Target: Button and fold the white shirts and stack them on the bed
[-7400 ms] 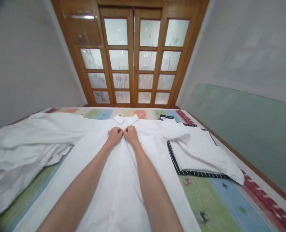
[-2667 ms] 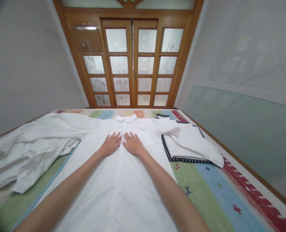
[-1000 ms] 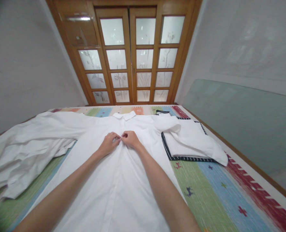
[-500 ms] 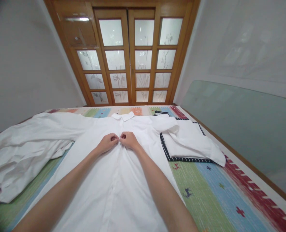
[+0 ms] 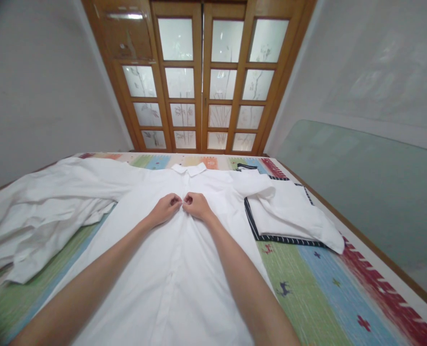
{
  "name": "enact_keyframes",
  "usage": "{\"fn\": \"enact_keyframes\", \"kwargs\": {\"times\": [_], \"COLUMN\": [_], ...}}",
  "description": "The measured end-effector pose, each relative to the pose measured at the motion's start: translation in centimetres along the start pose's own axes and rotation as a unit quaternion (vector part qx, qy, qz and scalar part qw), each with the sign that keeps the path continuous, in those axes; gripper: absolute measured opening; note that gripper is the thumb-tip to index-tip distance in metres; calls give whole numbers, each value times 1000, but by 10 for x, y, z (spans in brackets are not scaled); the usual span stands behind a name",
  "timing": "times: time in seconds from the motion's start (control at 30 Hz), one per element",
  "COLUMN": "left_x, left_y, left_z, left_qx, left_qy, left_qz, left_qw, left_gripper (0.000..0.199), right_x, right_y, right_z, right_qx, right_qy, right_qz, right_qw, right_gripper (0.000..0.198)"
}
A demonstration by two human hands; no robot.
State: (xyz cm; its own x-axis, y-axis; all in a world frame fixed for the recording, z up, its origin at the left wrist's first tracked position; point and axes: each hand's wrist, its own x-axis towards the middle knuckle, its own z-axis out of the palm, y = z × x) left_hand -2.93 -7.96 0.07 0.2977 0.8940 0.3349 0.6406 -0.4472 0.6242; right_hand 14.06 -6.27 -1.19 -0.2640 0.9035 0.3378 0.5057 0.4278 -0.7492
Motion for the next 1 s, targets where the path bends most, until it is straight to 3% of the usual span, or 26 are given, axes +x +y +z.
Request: {"fn": "enact_keyframes", "kwargs": {"times": [0.17, 0.3, 1.0], "left_x": [0, -1, 1], "left_y": [1, 2, -2], "left_z": [-1, -1, 0], "left_qx": [-6, -12, -57], "left_qy": [1, 4, 9], "left_qz": [7, -5, -4], "left_qw": [1000, 1000, 998], "left_gripper": [13, 13, 9], "right_x": [2, 4, 1], "right_y": [-1, -1, 0], "right_z": [-2, -3, -2], "right_qx": [18, 54, 50], "right_qy": [-5, -10, -20], "right_qz": [5, 23, -12], "right_qw": [1000, 998, 998], "right_gripper": [6, 22, 8]}}
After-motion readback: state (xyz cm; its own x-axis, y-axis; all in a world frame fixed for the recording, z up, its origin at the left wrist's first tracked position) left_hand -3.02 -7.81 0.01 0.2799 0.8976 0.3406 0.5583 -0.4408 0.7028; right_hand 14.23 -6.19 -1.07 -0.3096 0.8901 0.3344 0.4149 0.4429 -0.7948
